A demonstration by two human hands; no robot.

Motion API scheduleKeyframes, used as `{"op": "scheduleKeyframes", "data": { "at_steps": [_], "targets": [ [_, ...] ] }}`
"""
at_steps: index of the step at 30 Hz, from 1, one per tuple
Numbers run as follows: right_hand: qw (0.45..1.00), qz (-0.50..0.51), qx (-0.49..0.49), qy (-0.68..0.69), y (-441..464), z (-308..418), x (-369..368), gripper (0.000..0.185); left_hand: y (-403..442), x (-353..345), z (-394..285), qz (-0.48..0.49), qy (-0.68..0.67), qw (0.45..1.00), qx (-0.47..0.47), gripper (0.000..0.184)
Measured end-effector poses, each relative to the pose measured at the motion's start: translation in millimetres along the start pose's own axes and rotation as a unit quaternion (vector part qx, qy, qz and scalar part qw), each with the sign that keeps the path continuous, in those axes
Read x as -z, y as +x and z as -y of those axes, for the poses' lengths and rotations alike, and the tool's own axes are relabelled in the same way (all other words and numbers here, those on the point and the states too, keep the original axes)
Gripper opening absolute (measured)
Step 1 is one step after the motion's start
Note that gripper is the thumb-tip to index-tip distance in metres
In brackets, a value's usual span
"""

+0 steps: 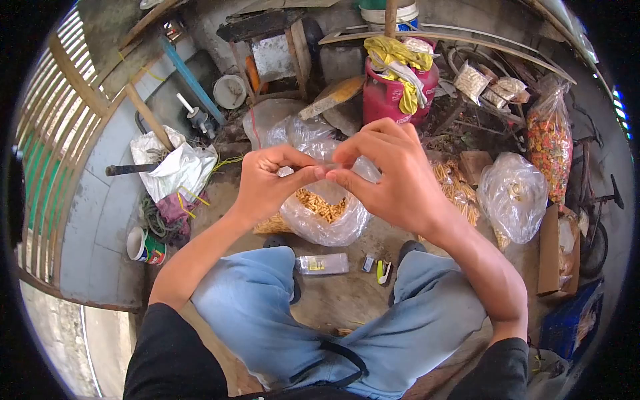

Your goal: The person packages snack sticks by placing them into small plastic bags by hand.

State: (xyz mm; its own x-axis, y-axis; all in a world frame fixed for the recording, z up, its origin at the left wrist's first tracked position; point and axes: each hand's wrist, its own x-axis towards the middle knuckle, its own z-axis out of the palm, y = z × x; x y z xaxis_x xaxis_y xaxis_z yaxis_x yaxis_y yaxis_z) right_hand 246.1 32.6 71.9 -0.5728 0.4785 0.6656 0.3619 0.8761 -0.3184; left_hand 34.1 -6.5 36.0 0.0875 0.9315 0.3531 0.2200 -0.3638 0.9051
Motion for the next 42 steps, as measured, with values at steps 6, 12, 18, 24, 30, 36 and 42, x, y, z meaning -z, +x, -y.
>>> {"op": "scheduleKeyframes", "data": {
  "at_steps": [6,12,18,24,30,36,42],
  "targets": [
    [0.973,0.085,-0.100,0.192,-6,-11,-12,0.013,3,2,12,0.013,-0.040,0.999,0.001,0.015],
    [0.947,-0.015,-0.204,0.247,0,-21,-10,0.009,11,11,18,0.018,-0.314,0.938,0.150,0.019],
    [0.904,-0.069,-0.217,0.361,-1,-30,-14,0.009,11,8,19,-0.040,-0.326,0.931,0.161,0.016],
    [0.769,-0.031,-0.189,0.610,-7,-32,-25,0.022,9,8,17,-0.077,-0.223,0.967,0.101,0.026],
    [0.893,0.044,-0.108,0.435,-2,-15,-29,0.032,6,11,16,-0.102,-0.159,0.979,0.082,0.040],
    [0.965,0.037,-0.098,0.240,-2,-26,-31,0.022,9,20,22,-0.057,-0.128,0.971,0.194,0.053],
    [0.949,0.028,-0.210,0.232,-2,-30,-39,0.021,13,25,36,-0.134,-0.170,0.927,0.307,0.052]
  ]
}}
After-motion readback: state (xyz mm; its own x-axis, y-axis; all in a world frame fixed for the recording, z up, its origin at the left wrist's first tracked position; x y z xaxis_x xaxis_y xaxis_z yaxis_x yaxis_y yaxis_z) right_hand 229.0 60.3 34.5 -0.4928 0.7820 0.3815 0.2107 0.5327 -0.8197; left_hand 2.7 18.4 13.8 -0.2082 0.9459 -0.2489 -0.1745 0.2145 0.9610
